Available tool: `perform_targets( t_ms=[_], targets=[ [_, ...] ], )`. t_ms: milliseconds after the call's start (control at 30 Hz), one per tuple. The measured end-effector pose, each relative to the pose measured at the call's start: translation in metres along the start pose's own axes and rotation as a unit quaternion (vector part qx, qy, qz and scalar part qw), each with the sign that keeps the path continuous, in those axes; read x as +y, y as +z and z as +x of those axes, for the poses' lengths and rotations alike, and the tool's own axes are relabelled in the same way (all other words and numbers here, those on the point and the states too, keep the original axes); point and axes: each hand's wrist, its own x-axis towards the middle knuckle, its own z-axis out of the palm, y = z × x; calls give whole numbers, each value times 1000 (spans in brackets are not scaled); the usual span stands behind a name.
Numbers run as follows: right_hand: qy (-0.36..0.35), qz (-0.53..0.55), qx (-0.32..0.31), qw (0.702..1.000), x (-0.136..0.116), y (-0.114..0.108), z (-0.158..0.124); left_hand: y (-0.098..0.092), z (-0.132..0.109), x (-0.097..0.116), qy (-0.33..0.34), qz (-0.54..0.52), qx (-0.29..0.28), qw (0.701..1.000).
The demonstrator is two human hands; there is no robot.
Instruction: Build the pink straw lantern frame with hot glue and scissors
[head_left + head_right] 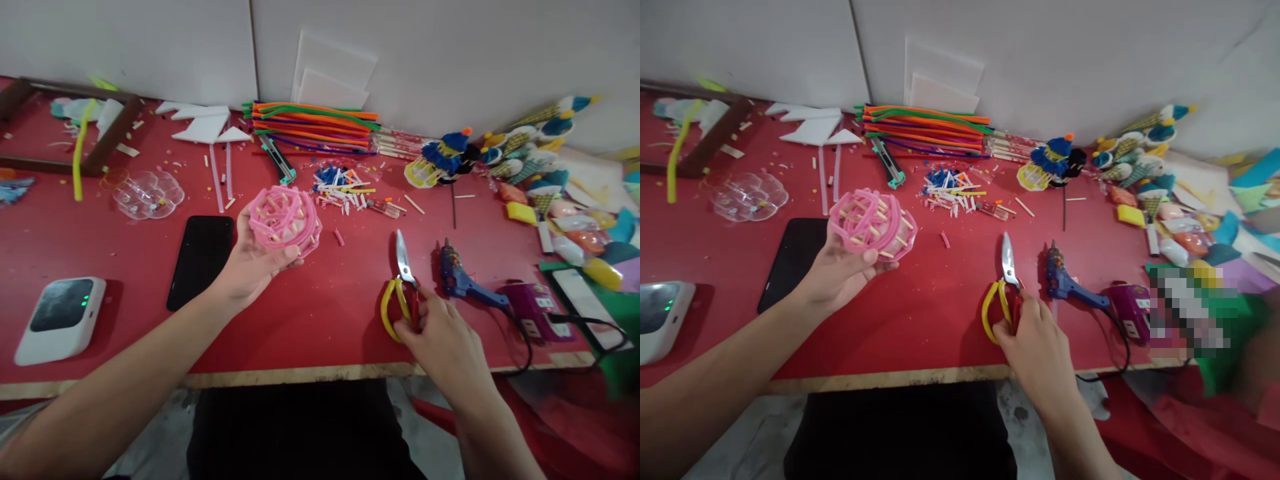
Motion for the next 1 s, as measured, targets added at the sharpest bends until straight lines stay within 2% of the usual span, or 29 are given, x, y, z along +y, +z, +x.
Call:
perform_targets(
  t_ms=[133, 267, 400, 500, 600, 733, 833, 1000],
  targets=[
    [-26, 27, 5, 999, 1, 4, 5, 0, 1, 2, 32, 5, 17, 999],
    [-151, -13, 55, 987, -1, -4, 14, -2, 1, 1, 67, 34, 44, 996],
    [-248, -46, 142, 957, -35, -25, 38, -5, 4, -3, 121, 61, 59, 989],
    [-296, -50, 117, 947, -74, -29, 67, -4, 4, -3, 146, 57, 43, 987],
    [-291, -93, 81, 949, -102, -18, 99, -3, 3, -2, 148, 53, 49, 986],
    [-327, -98, 34, 939, -118, 2, 131, -7, 3, -2, 133, 48, 66, 988],
    [-325, -86, 50, 941, -124, 3, 147, -9, 4, -3, 120, 60, 73, 988],
    [-276, -31, 111, 954, -123, -15, 155, -6, 0, -4, 149, 92, 74, 982]
  ],
)
